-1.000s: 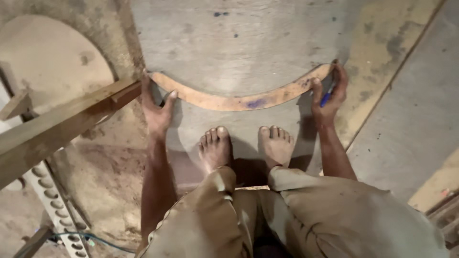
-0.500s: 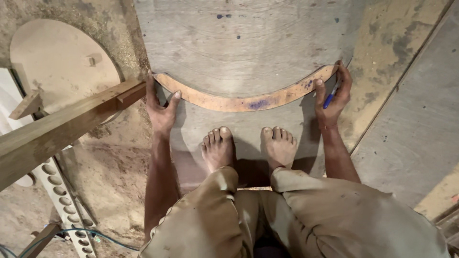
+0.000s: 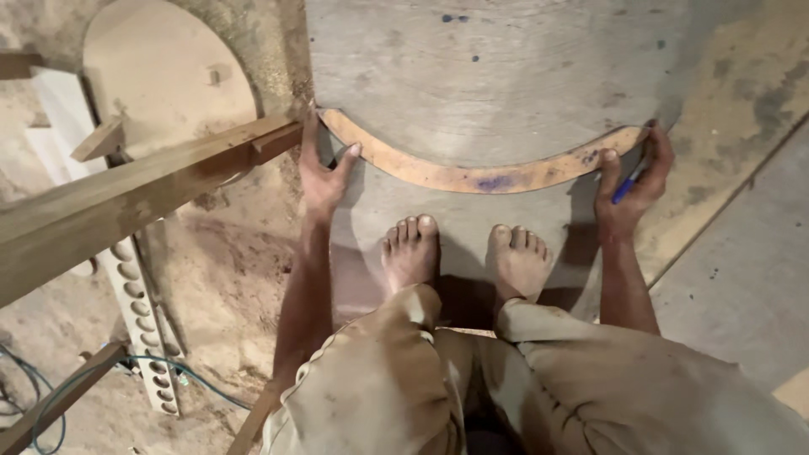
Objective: The person kneels on the floor of a workshop and holds a curved wooden template against a large board, tracing along its edge with a pen. They reposition and flip the template and trace successive sections of the curved outline onto the board.
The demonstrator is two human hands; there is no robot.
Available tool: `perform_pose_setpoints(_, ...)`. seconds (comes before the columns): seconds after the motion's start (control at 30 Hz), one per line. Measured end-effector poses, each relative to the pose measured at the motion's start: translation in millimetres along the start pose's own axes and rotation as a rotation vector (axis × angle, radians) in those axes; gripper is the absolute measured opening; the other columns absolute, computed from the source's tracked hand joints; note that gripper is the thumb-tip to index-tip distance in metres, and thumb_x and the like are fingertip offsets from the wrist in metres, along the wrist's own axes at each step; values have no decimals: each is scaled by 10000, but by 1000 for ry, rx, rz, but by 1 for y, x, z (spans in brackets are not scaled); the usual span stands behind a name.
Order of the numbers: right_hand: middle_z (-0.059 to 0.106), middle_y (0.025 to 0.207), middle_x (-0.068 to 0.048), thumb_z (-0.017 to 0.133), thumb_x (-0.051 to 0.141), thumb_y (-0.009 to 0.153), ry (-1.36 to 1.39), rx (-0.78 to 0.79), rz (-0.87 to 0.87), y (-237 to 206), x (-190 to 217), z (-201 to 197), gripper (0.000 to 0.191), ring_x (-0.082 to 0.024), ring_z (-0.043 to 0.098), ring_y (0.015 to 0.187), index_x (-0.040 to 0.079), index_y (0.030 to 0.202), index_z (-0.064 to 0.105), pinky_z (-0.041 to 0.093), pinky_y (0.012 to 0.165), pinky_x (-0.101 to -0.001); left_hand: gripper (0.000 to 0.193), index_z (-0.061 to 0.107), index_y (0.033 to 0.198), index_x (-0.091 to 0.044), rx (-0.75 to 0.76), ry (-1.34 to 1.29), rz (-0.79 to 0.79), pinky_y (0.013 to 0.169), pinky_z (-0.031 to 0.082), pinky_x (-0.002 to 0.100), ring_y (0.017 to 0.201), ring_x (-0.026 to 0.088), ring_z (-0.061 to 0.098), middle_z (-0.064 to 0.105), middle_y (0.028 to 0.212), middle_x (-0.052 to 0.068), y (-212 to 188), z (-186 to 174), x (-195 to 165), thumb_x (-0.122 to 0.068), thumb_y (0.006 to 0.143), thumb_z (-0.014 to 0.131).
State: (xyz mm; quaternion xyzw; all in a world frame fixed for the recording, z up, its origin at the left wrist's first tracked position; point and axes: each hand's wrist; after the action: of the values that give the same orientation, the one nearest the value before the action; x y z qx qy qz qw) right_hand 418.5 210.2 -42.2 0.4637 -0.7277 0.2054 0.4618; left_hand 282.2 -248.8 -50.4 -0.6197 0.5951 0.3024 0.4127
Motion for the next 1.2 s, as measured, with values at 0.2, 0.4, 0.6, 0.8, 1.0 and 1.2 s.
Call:
perform_pose_setpoints(0.2, 480, 1604, -213, 710, 143, 1141, 16, 2, -23, -1, -2, 0, 545, -316, 483, 1497, -39, 1558, 410, 363, 1286, -413, 942, 343, 1576, 90, -3, 5, 1, 1304, 305, 495, 1556, 424, 350, 392, 1621, 315, 0, 2, 7, -341, 906, 846)
perform_pose_setpoints(0.4, 493, 1601, -218, 720, 141, 1128, 17, -13, -7, 1, 5, 0, 555, -314, 500, 1494, -47, 1552, 413, 383, 1299, -420, 957, 330, 1581, 92, -6, 24, 28, 1300, 315, 502, 1559, 429, 350, 368, 1637, 322, 2, 2, 2, -349, 907, 848)
perform_pose_setpoints(0.6, 513, 1585, -199, 722, 110, 1109, 7, -16, -15, 2, 10, -2, 542, -295, 523, 1468, -33, 1546, 437, 401, 1238, -375, 939, 306, 1596, 81, -1, -48, 11, 1314, 315, 500, 1568, 413, 362, 385, 1640, 299, -4, 5, 10, -282, 930, 859)
perform_pose_setpoints(0.8, 504, 1593, -198, 726, 107, 1107, 3, -12, -11, 6, 6, -4, 549, -289, 518, 1460, -35, 1545, 426, 405, 1274, -397, 878, 294, 1635, 8, -142, 358, 210, 1327, 277, 472, 1601, 396, 300, 296, 1686, 260, -12, 20, 51, -594, 1029, 499)
perform_pose_setpoints(1.0, 498, 1601, -194, 723, 136, 1120, -19, 0, -3, 5, 7, -5, 543, -297, 509, 1498, -23, 1550, 432, 412, 1291, -410, 646, 443, 1572, -146, 213, 1090, 578, 1262, 213, 587, 1563, 345, 274, 322, 1683, 159, -97, 111, -31, -515, 1049, 526)
perform_pose_setpoints(1.2, 490, 1597, -196, 725, 145, 1112, -3, 2, 8, 7, 8, -1, 560, -306, 500, 1502, -27, 1553, 425, 396, 1302, -416, 711, 513, 1481, -57, 461, 641, 505, 1113, 274, 784, 1400, 413, 417, 462, 1499, 205, -100, 118, -129, -454, 913, 669)
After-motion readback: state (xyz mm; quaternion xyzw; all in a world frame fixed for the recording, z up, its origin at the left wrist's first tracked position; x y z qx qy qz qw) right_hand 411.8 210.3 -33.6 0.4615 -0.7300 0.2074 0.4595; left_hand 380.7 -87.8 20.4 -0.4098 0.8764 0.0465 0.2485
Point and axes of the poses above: each hand's wrist, its own y-axis towards the middle knuckle, its own z-axis out of the palm, x = y × z
